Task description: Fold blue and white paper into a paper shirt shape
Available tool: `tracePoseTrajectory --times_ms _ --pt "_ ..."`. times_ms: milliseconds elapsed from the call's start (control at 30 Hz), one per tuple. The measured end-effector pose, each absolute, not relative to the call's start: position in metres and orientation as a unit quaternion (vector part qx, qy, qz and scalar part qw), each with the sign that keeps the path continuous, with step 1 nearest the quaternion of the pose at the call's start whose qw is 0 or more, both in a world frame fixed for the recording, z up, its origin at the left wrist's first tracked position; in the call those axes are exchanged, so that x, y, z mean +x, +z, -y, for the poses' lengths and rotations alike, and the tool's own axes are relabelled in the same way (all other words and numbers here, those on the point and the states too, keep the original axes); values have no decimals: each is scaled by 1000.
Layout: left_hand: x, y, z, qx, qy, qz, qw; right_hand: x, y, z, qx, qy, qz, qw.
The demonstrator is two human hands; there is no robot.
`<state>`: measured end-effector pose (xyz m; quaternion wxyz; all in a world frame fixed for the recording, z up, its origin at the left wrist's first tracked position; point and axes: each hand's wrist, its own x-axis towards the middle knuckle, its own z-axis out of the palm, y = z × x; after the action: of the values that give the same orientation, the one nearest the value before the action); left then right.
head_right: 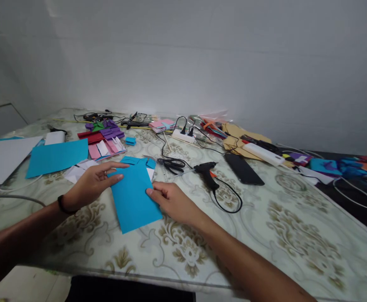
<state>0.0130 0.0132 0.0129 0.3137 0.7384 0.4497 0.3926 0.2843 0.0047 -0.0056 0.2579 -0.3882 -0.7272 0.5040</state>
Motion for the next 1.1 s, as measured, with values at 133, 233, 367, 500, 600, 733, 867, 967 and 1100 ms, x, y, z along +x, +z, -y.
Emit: tracePoseTrajectory --times_ms 133,233,367,500,600,733,867,967,1100 --pt "13 9 -11 755 353 -460 307 285 -6 -5 -397 512 716 258" --pt "15 9 -11 759 349 -454 309 286 -6 -5 -396 516 714 260" --pt "17 15 -9 771 333 -439 321 287 -6 -5 -391 488 726 287" --pt "19 18 -6 779 318 -436 318 286 -6 -6 -394 480 727 294" --pt "19 17 -5 790 298 -427 324 285 -6 -6 -390 486 723 297" --pt "20 13 -4 805 261 -418 330 285 -4 -5 -396 471 729 299" --pt "21 12 -2 809 259 -415 327 286 -4 -5 -391 465 736 298" --pt "21 14 -2 812 257 -413 321 285 -5 -5 -385 464 739 302" --pt "22 16 -1 821 253 -411 304 284 -5 -5 -381 459 741 310"
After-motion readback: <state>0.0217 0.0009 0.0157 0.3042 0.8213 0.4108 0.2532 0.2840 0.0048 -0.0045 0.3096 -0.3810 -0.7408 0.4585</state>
